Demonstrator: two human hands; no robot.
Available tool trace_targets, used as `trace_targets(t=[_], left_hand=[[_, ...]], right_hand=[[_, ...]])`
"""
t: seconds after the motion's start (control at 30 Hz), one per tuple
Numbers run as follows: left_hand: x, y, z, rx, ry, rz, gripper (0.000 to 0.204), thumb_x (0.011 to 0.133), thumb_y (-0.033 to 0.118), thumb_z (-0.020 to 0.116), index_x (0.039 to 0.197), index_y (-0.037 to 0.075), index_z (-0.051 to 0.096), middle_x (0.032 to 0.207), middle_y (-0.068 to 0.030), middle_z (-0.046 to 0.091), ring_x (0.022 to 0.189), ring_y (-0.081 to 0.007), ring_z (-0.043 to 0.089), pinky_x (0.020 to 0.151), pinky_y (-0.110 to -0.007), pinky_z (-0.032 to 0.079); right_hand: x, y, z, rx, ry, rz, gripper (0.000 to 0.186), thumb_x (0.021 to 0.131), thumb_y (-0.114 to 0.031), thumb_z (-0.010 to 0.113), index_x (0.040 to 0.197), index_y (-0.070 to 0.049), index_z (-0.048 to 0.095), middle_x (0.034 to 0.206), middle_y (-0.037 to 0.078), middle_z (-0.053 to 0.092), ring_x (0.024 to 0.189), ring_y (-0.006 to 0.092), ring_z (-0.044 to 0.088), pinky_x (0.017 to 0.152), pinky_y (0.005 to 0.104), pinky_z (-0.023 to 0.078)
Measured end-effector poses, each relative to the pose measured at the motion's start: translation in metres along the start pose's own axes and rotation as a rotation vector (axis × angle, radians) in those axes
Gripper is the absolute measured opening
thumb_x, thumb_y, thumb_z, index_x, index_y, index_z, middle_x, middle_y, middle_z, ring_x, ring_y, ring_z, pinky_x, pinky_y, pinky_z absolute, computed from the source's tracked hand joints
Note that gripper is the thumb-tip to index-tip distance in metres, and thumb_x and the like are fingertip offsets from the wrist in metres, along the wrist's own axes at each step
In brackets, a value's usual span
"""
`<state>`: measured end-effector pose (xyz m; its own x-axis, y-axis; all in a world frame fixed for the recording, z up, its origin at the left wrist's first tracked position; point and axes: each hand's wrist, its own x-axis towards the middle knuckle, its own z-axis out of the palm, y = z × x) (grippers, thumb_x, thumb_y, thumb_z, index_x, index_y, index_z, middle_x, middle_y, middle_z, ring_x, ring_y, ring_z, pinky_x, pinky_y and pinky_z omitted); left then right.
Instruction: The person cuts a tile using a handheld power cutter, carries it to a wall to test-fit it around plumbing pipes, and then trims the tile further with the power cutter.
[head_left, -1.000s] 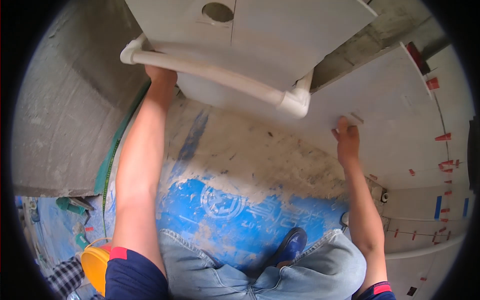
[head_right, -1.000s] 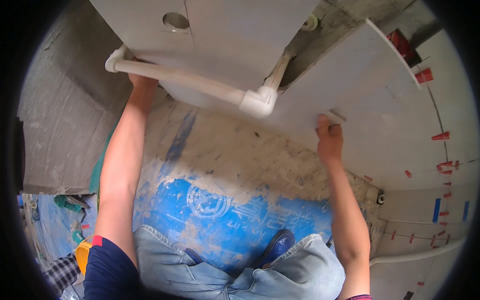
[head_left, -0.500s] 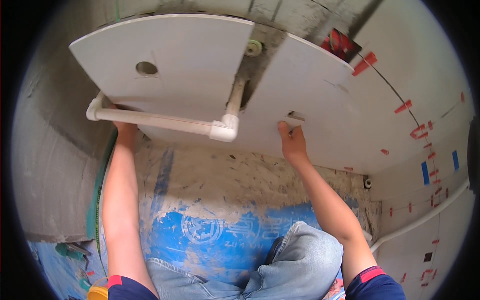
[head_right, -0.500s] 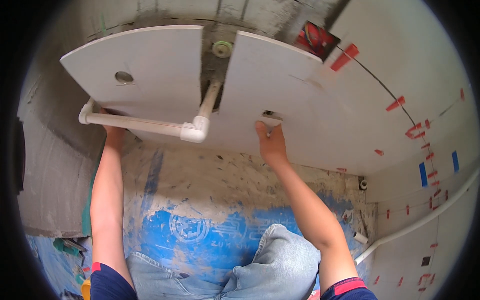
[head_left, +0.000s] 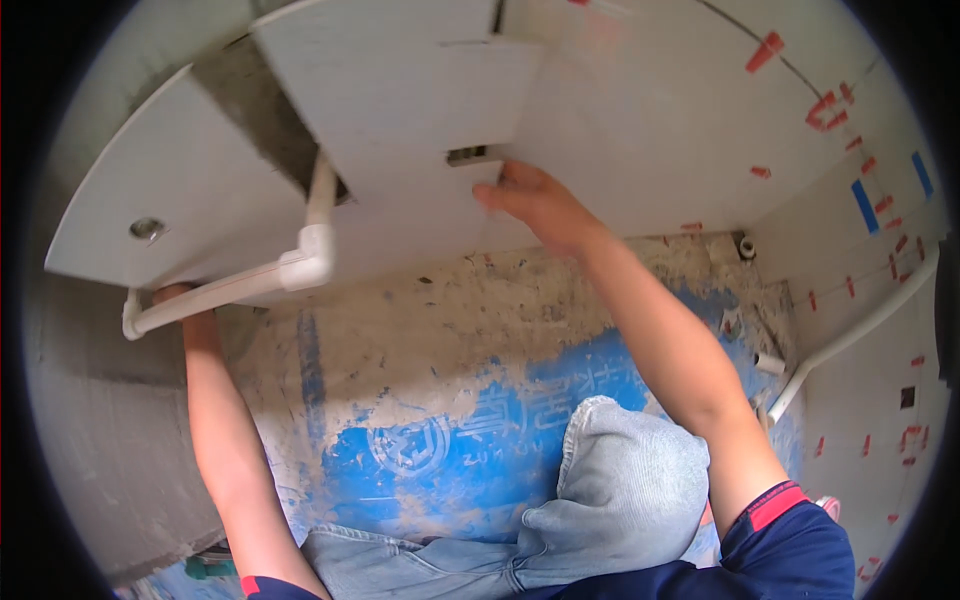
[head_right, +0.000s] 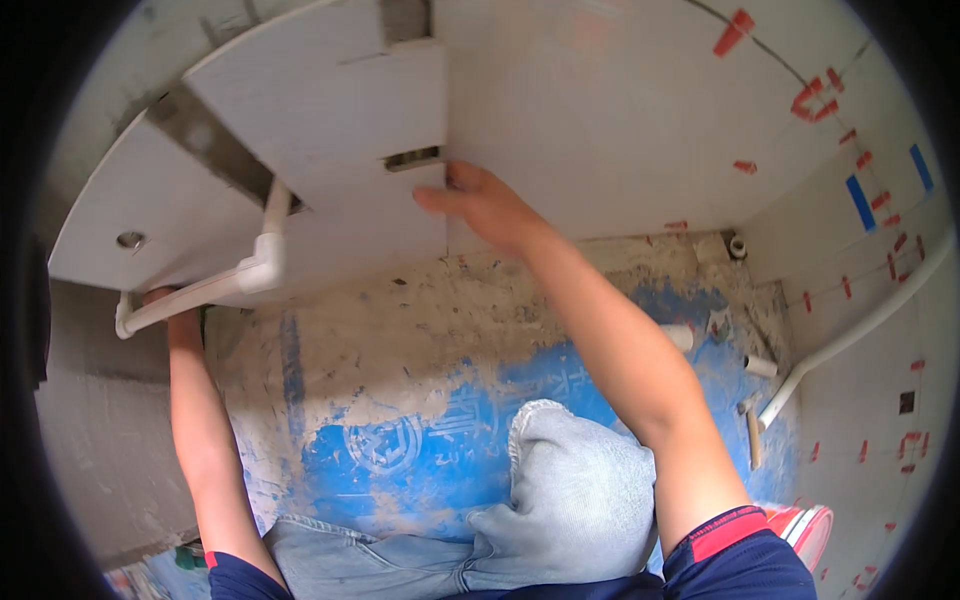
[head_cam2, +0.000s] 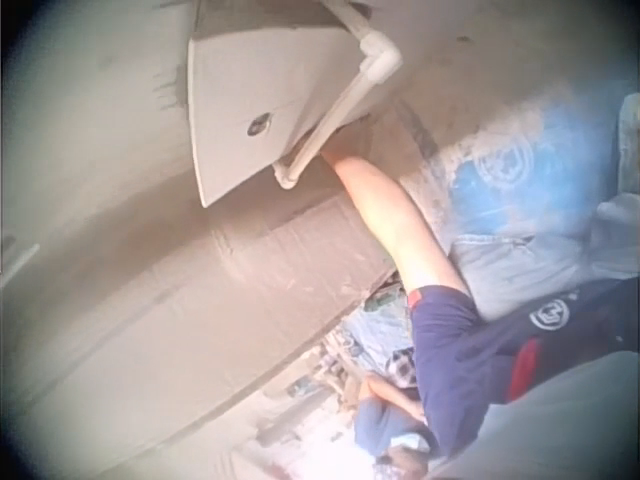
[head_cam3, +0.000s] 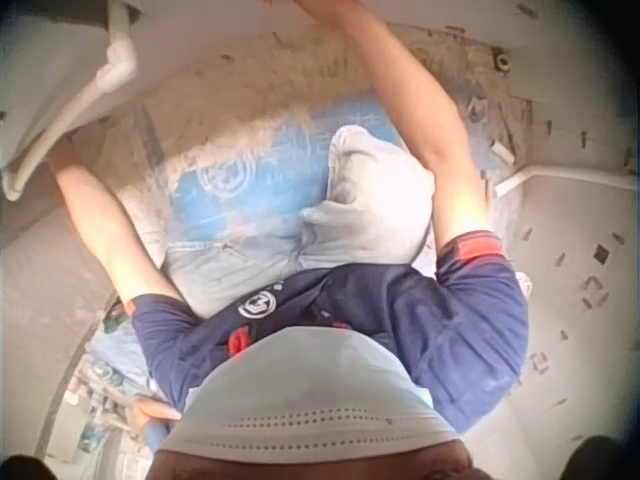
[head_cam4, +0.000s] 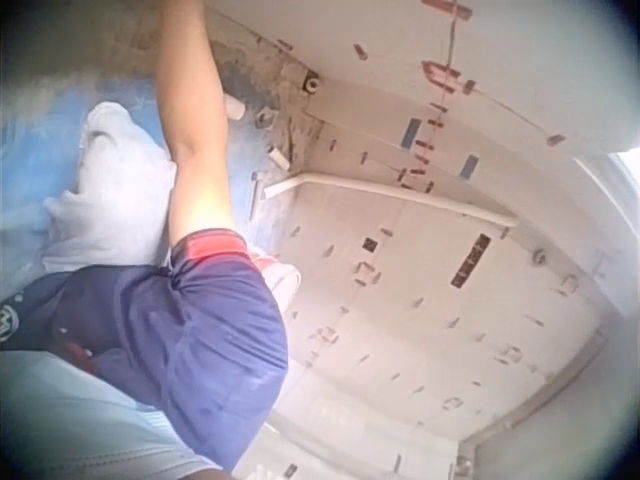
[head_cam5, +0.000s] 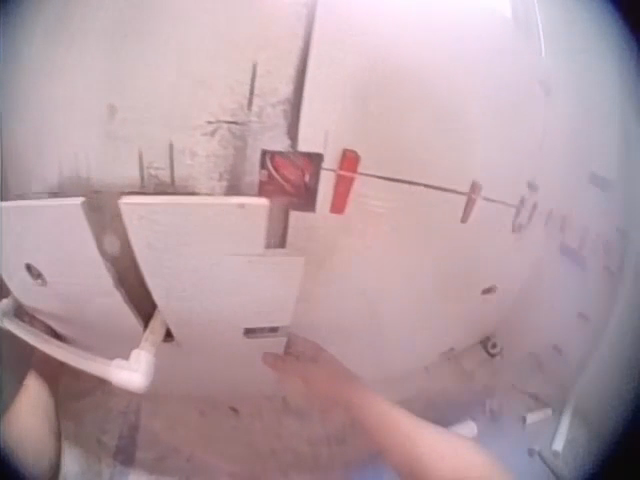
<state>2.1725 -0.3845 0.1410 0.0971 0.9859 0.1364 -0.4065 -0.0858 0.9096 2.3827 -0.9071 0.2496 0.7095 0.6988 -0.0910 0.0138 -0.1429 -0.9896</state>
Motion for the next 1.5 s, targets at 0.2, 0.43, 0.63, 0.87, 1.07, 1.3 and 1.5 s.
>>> trace_targets(t=[0.2, 0.43, 0.63, 0.87, 1.07, 1.3, 1.5], left_hand=[[0.011, 0.015, -0.002, 0.097, -0.027, 0.032, 0.039, 0.098, 0.03, 0.037, 0.103, 0.0, 0.06, 0.104, -0.0134, 0.063, 0.094, -0.0245, 0.058, 0.085, -0.038, 0.046], [0.0, 0.017, -0.005, 0.146, -0.03, 0.024, 0.039, 0.098, 0.03, 0.036, 0.102, -0.001, 0.06, 0.103, -0.014, 0.063, 0.093, -0.0245, 0.058, 0.085, -0.038, 0.047], [-0.004, 0.022, -0.013, 0.152, -0.013, 0.026, 0.039, 0.099, 0.029, 0.036, 0.101, -0.002, 0.06, 0.103, -0.0144, 0.063, 0.092, -0.0245, 0.058, 0.084, -0.038, 0.047], [-0.005, 0.015, -0.007, 0.152, -0.001, 0.036, 0.039, 0.099, 0.028, 0.036, 0.1, -0.003, 0.059, 0.102, -0.015, 0.063, 0.091, -0.0244, 0.058, 0.083, -0.038, 0.047], [0.003, 0.015, -0.021, 0.138, 0.028, 0.054, 0.039, 0.099, 0.027, 0.035, 0.1, -0.004, 0.059, 0.101, -0.0154, 0.063, 0.09, -0.0244, 0.058, 0.082, -0.038, 0.047], [0.005, -0.003, -0.013, 0.143, 0.066, 0.179, 0.039, 0.1, 0.026, 0.035, 0.099, -0.005, 0.059, 0.1, -0.016, 0.063, 0.089, -0.0244, 0.058, 0.081, -0.038, 0.048], [-0.003, -0.004, -0.031, 0.248, 0.215, 0.265, 0.039, 0.1, 0.025, 0.034, 0.098, -0.005, 0.059, 0.099, -0.0165, 0.063, 0.089, -0.0243, 0.058, 0.08, -0.038, 0.048]], right_hand=[[0.039, -0.008, -0.018, 0.464, -0.091, 0.003, 0.037, 0.087, -0.024, 0.063, 0.115, 0.0, 0.062, 0.116, 0.011, 0.061, 0.105, 0.0194, 0.057, 0.094, 0.0314, 0.042], [0.091, 0.005, -0.021, 0.616, -0.442, -0.03, 0.026, 0.092, -0.009, 0.05, 0.111, 0.001, 0.064, 0.108, 0.011, 0.065, 0.099, 0.0202, 0.06, 0.087, 0.0342, 0.048], [0.071, -0.018, -0.014, 0.846, -0.538, 0.009, 0.028, 0.092, -0.009, 0.052, 0.114, 0.006, 0.061, 0.115, 0.013, 0.065, 0.102, 0.0207, 0.063, 0.089, 0.0344, 0.05], [0.042, -0.043, -0.035, 0.178, -0.031, 0.053, 0.022, 0.09, -0.016, 0.059, 0.098, 0.004, 0.062, 0.091, 0.009, 0.064, 0.085, 0.018, 0.061, 0.081, 0.0332, 0.051], [0.037, -0.043, -0.02, 0.278, 0.217, -0.147, 0.021, 0.09, -0.016, 0.059, 0.097, 0.004, 0.057, 0.088, 0.01, 0.063, 0.082, 0.0171, 0.06, 0.076, 0.0312, 0.052], [0.036, 0.004, -0.005, 0.076, 0.498, -0.186, 0.025, 0.093, -0.026, 0.058, 0.096, -0.001, 0.056, 0.081, 0.006, 0.064, 0.073, 0.0122, 0.059, 0.065, 0.027, 0.047], [0.025, 0.007, 0.009, 0.265, 0.38, 0.001, 0.027, 0.098, -0.03, 0.047, 0.107, -0.005, 0.053, 0.088, 0.006, 0.057, 0.068, 0.0163, 0.06, 0.056, 0.0286, 0.047]])
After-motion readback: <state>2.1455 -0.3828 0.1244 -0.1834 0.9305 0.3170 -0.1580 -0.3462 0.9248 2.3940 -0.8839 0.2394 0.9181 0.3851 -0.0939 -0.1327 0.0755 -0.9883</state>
